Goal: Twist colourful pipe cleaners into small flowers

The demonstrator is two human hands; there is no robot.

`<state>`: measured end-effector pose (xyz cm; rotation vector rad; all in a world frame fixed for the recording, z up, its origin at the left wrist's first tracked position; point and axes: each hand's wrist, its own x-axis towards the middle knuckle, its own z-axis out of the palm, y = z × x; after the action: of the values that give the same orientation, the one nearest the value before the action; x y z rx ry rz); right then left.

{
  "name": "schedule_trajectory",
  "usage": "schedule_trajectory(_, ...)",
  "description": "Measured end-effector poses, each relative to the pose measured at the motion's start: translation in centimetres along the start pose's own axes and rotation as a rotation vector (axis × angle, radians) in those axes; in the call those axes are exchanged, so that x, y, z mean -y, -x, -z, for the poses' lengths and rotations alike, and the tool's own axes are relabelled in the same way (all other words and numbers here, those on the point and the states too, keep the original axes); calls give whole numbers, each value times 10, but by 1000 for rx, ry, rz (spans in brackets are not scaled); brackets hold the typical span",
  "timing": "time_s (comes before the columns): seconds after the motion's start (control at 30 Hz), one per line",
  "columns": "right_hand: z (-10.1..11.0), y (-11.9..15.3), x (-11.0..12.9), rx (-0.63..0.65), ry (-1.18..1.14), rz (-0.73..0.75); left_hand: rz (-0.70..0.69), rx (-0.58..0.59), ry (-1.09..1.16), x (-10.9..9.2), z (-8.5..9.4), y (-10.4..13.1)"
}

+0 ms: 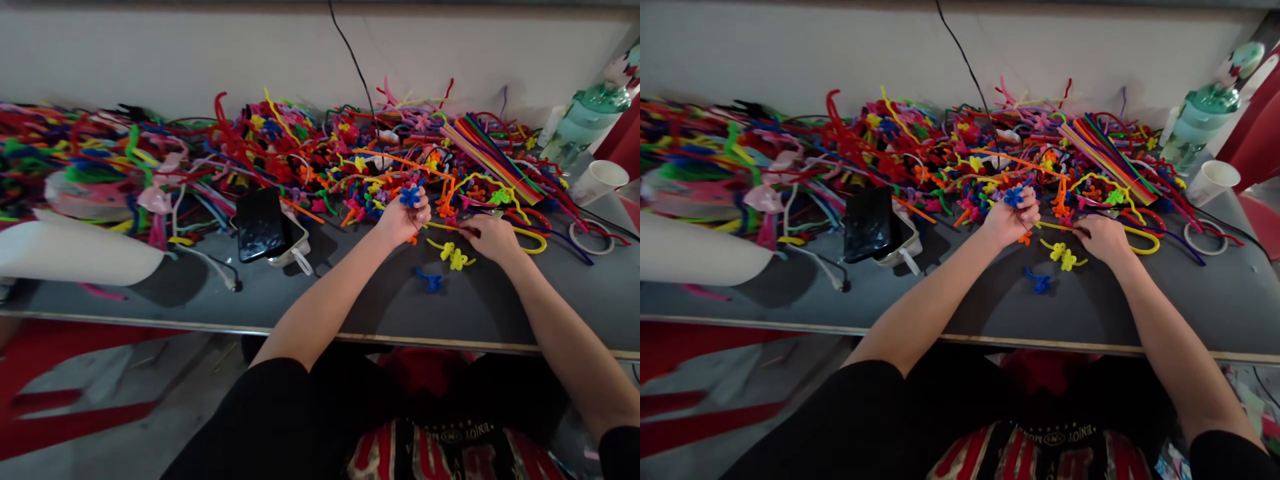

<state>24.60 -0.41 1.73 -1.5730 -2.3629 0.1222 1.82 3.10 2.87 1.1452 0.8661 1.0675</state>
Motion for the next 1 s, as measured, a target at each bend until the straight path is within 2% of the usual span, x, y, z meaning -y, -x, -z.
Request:
schedule_trajectory(0.1, -3, 2, -2, -95, -34, 66, -3, 7, -1, 4, 6, -1)
schedule_trajectory(0.2, 3, 3, -4, -256, -55, 74, -38, -40, -13, 4, 8, -1)
schedule_trajectory(0.3, 21, 2, -8, -499, -26, -45, -62, 4, -42, 0, 9, 5)
schedule_trajectory(0.37, 32, 1, -11, -579, -6, -114, -60, 89, -113, -2, 10, 9)
schedule_trajectory(0.43, 38, -1, -13, -531, -3, -100, -86, 132, -244, -3, 12, 12)
schedule_trajectory(0.5, 37, -3, -13, -422, 9, -59, -174, 138, -437, -1, 14, 13)
schedule_trajectory(0.57, 33, -5, -15, -358, 34, -82, -269, 181, -666, 0, 16, 14)
schedule_trajectory(0.63, 31, -7, -21, -387, 31, -167, -307, 283, -912, -2, 18, 15)
schedule_trajectory(0.73, 35, -8, -35, -512, -44, -316, -252, 380, -1290, -8, 21, 18)
schedule_trajectory(0.77, 37, -8, -38, -536, -90, -340, -230, 350, -1398, -10, 20, 20)
schedule_trajectory(0.83, 37, -7, -35, -505, -233, -325, -252, 180, -1496, -12, 19, 23)
schedule_trajectory(0.9, 32, -7, -22, -344, -439, -236, -365, 20, -1409, -12, 15, 28)
schedule_trajectory(0.93, 28, -7, -13, -210, -542, -175, -427, 4, -1322, -12, 13, 29)
schedule_trajectory(1.0, 19, -7, 4, 40, -670, -51, -512, 114, -1163, -10, 10, 32)
